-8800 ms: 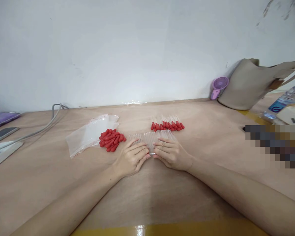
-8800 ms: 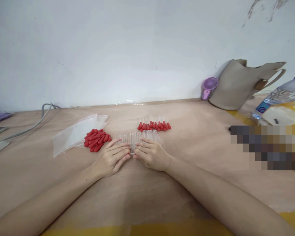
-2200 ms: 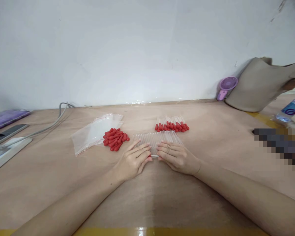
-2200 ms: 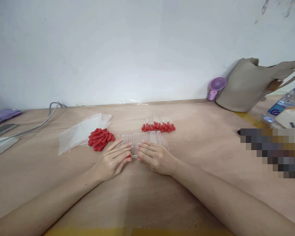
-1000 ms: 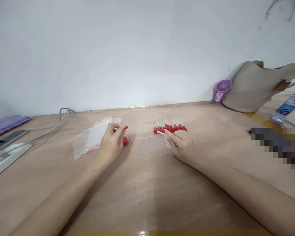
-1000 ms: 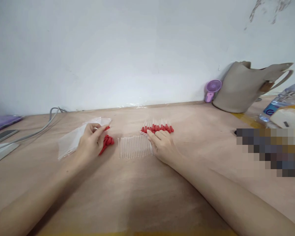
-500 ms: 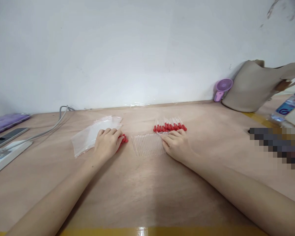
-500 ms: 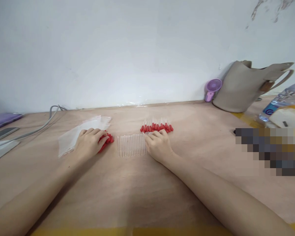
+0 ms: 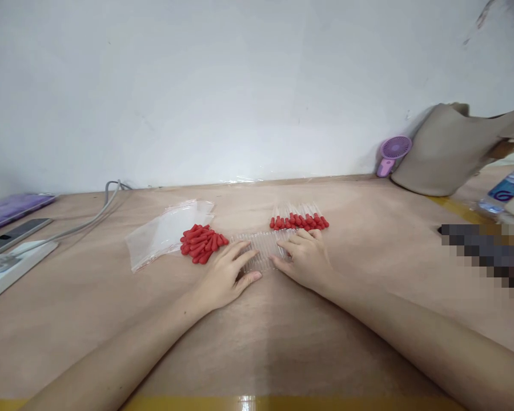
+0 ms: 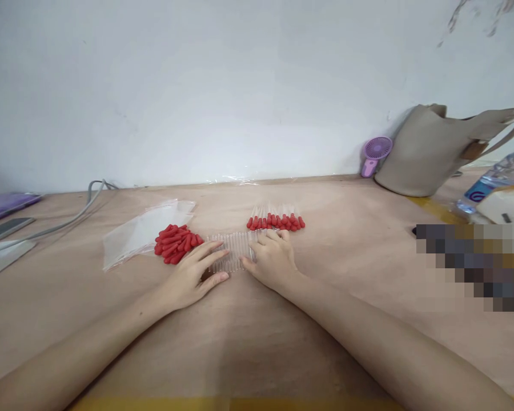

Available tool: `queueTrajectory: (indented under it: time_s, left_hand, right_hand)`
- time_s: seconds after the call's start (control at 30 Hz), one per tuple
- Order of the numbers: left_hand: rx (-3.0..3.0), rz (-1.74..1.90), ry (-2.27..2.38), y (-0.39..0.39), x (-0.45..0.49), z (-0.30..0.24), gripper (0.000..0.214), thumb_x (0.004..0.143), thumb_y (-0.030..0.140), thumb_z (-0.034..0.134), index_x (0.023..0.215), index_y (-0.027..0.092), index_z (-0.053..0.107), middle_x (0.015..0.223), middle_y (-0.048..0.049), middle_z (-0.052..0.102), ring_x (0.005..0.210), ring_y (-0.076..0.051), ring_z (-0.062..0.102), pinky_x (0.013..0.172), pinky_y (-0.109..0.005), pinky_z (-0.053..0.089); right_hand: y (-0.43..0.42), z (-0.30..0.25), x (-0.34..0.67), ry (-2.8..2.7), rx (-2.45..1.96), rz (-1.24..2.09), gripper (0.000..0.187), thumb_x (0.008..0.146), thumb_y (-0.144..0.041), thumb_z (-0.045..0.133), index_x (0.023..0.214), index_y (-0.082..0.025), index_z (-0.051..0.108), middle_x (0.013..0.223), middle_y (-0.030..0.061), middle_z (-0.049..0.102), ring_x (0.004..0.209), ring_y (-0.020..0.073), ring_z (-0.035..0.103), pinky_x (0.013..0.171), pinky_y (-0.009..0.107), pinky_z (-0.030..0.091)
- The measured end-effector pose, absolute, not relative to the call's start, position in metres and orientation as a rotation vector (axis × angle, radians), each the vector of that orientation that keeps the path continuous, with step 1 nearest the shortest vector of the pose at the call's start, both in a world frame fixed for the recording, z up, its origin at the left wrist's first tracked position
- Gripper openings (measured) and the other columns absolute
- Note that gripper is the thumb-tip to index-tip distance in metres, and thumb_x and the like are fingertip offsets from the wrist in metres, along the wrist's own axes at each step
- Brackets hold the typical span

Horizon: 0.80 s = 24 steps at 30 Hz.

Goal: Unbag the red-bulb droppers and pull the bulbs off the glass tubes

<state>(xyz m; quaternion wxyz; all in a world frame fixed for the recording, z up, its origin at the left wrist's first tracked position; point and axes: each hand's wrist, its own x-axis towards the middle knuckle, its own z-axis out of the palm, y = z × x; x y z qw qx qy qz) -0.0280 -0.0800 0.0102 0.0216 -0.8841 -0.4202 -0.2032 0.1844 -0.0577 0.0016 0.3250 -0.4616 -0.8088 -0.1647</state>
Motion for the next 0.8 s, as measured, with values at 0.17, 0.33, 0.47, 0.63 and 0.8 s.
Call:
queueTrajectory:
  time_s: [0.17,0.33,0.47,0.63,0.8]
  left_hand:
    - [-2.927,-0.582,-1.285,-0.073,-0.036,0.013,0.035,0.089,0.031,0.041,0.122,0.023,0.050,0.131,-0.0074,0.046,0.119,-0.021,0.045,0.098,-0.040,0.040]
    - [-2.974,-0.518,-1.164,-0.069,-0.042,0.015,0.036,0.090,0.021,0.036,0.123,0.023,0.049,0.132,-0.0068,0.046,0.122,-0.020,0.042,0.099,-0.038,0.040]
    - [-2.970,-0.501,-1.138,-0.067,-0.047,0.015,0.036,0.090,0.020,0.036,0.124,0.024,0.047,0.132,-0.0066,0.046,0.121,-0.018,0.043,0.099,-0.037,0.040]
    - [-2.897,-0.564,-1.091,-0.064,-0.053,0.015,0.033,0.089,0.024,0.041,0.121,0.022,0.050,0.130,-0.0083,0.046,0.121,-0.020,0.043,0.100,-0.038,0.039]
    - [-2.652,-0.841,-1.231,-0.058,-0.058,0.028,0.026,0.088,0.024,0.042,0.109,0.018,0.057,0.116,-0.0088,0.055,0.112,-0.020,0.049,0.096,-0.036,0.040]
  right_hand:
    - [-0.061,0.000,0.185,-2.147,-1.229,-0.387,0.030,0.074,-0.045,0.059,0.065,-0.017,0.065,0.063,0.0038,0.064,0.072,0.0178,0.049,0.073,0.034,0.024]
    - [-0.063,0.001,0.184,-2.174,-1.266,-0.298,0.034,0.074,-0.050,0.057,0.067,-0.018,0.066,0.063,0.0041,0.064,0.071,0.0178,0.050,0.074,0.035,0.024]
    - [-0.066,0.004,0.183,-2.182,-1.303,-0.193,0.030,0.074,-0.048,0.058,0.065,-0.019,0.065,0.062,0.0025,0.063,0.070,0.0168,0.050,0.073,0.034,0.024]
    - [-0.069,0.011,0.182,-2.192,-1.339,-0.033,0.029,0.073,-0.044,0.060,0.059,-0.019,0.060,0.058,-0.0004,0.061,0.067,0.0150,0.049,0.069,0.032,0.023]
    - [-0.070,0.011,0.182,-2.125,-1.267,0.060,0.023,0.072,-0.040,0.063,0.061,-0.020,0.063,0.056,-0.0027,0.061,0.066,0.0139,0.050,0.070,0.031,0.023]
